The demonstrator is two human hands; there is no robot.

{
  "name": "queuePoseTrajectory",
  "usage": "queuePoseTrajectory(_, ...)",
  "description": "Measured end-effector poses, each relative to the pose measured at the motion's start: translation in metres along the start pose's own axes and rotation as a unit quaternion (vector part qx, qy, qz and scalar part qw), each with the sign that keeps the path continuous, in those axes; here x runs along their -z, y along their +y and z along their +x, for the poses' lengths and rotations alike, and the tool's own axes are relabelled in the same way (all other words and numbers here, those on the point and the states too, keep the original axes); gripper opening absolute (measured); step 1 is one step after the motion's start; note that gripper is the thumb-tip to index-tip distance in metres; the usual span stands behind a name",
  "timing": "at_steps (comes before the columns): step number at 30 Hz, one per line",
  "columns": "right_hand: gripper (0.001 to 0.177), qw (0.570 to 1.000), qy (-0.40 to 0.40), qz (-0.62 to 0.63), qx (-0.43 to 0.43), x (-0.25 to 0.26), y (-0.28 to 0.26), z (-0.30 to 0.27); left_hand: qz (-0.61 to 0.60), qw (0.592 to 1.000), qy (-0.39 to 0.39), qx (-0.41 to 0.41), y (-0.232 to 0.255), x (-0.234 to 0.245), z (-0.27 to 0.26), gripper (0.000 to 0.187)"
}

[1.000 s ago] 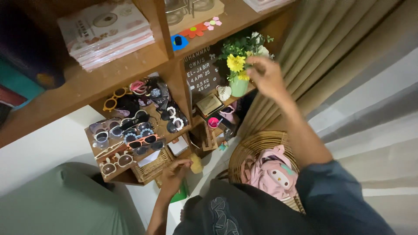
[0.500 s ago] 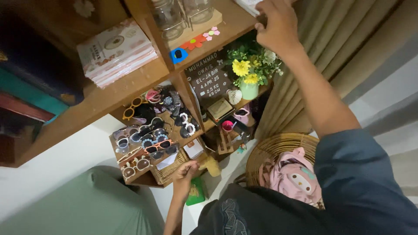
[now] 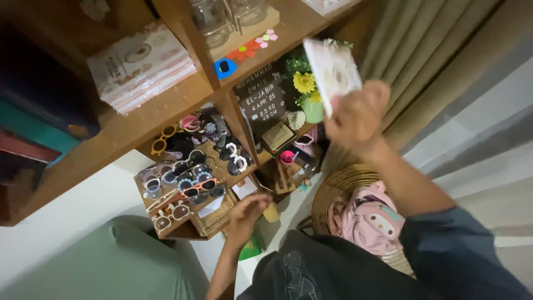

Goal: Organizing and stacking announcement cards on a wooden shelf alongside books and sunglasses.

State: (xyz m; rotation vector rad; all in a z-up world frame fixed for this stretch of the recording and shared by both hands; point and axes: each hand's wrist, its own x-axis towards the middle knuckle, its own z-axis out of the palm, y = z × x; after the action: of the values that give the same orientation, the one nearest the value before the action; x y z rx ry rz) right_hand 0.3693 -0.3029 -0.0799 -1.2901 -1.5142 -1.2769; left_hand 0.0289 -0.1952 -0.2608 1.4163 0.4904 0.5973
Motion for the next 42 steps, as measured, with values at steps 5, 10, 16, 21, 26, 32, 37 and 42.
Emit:
queuePoseTrajectory(5, 0.017, 0.996, -0.074, 0.053, 0.011, 0.009, -0.093, -0.057, -0.128, 0.985, -0.116, -0.010, 0.078, -0.043, 0.033, 0.057)
queuePoseTrajectory(10, 0.020, 0.983, -0.014, 0.180, 0.020, 0.001, -0.153, -0.086, -0.378, 0.903, -0.203, 0.010, 0.076, -0.049, 0.045, 0.060)
queuePoseTrajectory(16, 0.032, 0.946, -0.243, 0.214, -0.014, 0.030, -0.150, -0.007, -0.311, 0.949, -0.039, 0.031, 0.066, -0.016, 0.047, 0.040)
queuePoseTrajectory(21, 0.042, 0.923, -0.131, 0.167, -0.321, 0.022, -0.125, -0.042, -0.246, 0.968, 0.022, 0.045, 0.108, 0.017, 0.030, 0.042)
queuePoseTrajectory(26, 0.048, 0.584, -0.199, 0.549, -0.564, -0.008, -0.143, -0.052, -0.251, 0.967, 0.024, 0.037, 0.120, 0.038, 0.009, 0.047)
queuePoseTrajectory(32, 0.036, 0.652, -0.274, 0.522, -0.476, -0.028, -0.163, -0.047, -0.062, 0.994, 0.019, -0.086, 0.095, 0.075, -0.006, 0.040)
queuePoseTrajectory(37, 0.035, 0.850, -0.108, 0.509, -0.082, -0.030, -0.167, 0.011, 0.245, 0.916, 0.088, -0.306, 0.140, 0.082, -0.023, 0.020)
queuePoseTrajectory(42, 0.011, 0.959, -0.069, 0.274, -0.009, -0.023, -0.169, 0.010, 0.424, 0.728, 0.239, -0.483, 0.126, 0.088, -0.027, 0.044)
